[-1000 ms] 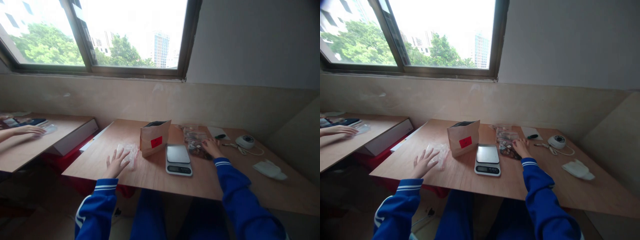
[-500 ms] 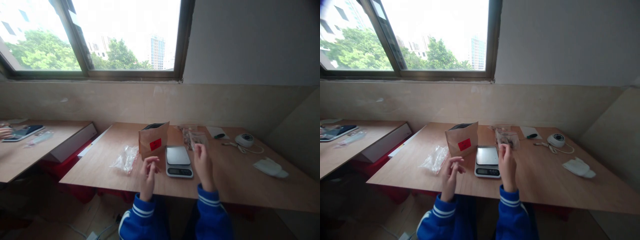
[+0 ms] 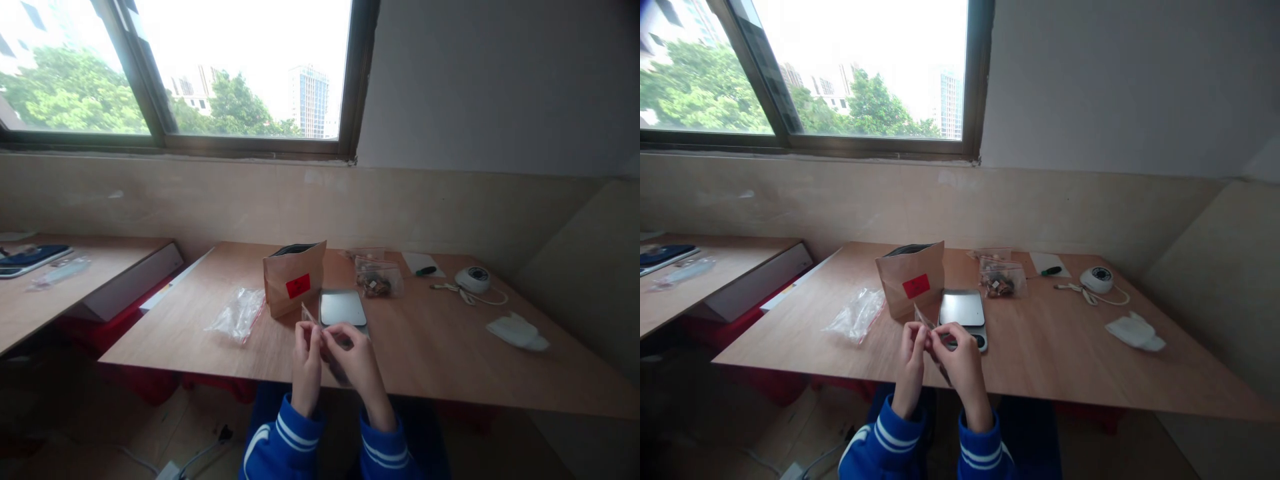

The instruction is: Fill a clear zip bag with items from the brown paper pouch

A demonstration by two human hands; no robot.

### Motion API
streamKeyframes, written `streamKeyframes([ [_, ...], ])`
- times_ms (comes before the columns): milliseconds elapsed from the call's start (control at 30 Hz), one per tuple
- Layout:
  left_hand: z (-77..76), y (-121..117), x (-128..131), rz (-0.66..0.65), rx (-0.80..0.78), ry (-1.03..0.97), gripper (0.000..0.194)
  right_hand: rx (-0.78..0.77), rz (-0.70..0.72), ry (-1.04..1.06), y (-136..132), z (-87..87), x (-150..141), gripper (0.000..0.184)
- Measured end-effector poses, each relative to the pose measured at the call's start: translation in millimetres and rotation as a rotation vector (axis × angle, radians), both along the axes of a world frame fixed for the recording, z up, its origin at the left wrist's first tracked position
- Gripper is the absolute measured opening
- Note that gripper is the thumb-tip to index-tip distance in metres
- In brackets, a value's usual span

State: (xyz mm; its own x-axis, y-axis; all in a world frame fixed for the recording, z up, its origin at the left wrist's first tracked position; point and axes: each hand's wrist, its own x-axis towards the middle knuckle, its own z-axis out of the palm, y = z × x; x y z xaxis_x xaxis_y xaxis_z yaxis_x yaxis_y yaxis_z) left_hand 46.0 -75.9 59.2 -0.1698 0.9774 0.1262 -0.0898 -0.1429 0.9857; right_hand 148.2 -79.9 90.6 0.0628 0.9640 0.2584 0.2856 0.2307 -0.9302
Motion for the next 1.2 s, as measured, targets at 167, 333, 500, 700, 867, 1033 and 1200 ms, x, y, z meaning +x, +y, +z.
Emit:
streamKeyframes([
  [167,-3.3,0,-5,-0.024,-0.068,0.15,0.037,-0.018,0.035,0.031,-4,-4.5,-2,0.026],
  [333,-3.5,-4,-14,-0.056,-0.011,0.187,0.037,-0.117,0.118,0.196,-4,-12.3,-6,0.028],
  [500,-0.5,-6,-22,-0.109,0.033,0.252,0.03,-0.13,0.128,0.22,-1,-12.4,-8,0.028],
  [700,0.6,-3,-33,-0.133,0.058,0.337,0.028,-0.129,0.157,0.288,3,-17.7,-12,0.024],
  [867,-2.0,-1,-31,-0.077,0.042,0.245,0.037,-0.078,0.203,0.344,3,-22.3,-16,0.021],
  [1033,-3.7,1,-29,-0.111,-0.026,0.173,0.038,-0.078,0.228,0.312,0,-22.9,-11,0.021],
  [1200,-1.8,-2,-29,-0.238,-0.005,0.198,0.034,-0.127,0.238,0.353,-2,-26.2,-5,0.024],
])
